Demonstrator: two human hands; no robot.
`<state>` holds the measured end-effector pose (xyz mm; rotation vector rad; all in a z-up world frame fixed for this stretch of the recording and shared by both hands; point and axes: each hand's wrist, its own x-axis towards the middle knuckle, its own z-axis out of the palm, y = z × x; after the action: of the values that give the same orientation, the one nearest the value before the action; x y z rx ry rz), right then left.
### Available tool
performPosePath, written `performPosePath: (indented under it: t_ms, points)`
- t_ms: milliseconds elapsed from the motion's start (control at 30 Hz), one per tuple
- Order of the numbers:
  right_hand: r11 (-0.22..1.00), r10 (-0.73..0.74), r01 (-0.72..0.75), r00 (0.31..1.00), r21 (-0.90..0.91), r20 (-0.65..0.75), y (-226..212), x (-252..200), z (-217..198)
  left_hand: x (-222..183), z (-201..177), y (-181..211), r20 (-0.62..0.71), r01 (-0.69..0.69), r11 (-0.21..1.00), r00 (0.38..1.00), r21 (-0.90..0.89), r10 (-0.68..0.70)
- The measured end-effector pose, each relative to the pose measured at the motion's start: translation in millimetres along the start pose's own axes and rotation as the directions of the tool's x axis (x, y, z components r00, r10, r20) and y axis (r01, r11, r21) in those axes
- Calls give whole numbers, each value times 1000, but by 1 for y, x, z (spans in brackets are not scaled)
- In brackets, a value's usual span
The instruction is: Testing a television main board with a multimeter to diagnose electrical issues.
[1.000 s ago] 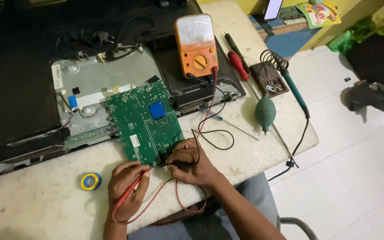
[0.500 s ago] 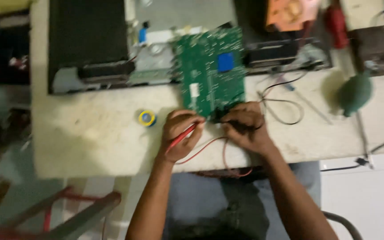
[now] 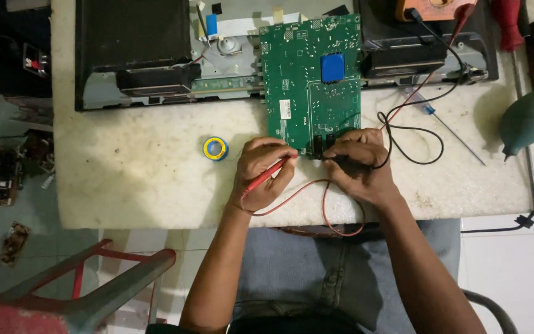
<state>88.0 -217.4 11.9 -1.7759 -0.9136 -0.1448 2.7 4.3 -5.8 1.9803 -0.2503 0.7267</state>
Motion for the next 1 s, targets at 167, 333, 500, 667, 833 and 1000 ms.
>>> performPosePath:
  t_ms: [167, 333, 500, 667, 833, 1000]
  points:
    - [1000, 6, -6, 1000, -17, -15, 13, -8, 6, -1, 0, 2, 5, 16, 1000, 1000, -10, -16]
    - [999, -31, 31, 999, -44, -12, 8, -5, 4, -1, 0, 2, 0, 42, 999, 999, -29, -42]
    - [996, -49, 49, 999, -72, -2, 5, -5, 1, 1, -1, 4, 10, 35, 999, 999, -16, -35]
    - [997, -47, 47, 999, -65, -1, 7, -5, 2, -1, 1, 2, -7, 40, 999, 999, -22, -41]
    - [998, -39, 38, 999, -58, -6, 10, -7, 3, -1, 1, 2, -7, 38, 999, 999, -18, -38]
    - [996, -58, 57, 998, -73, -7, 10, -6, 3, -1, -1, 4, -10, 22, 999, 1000, -26, -22]
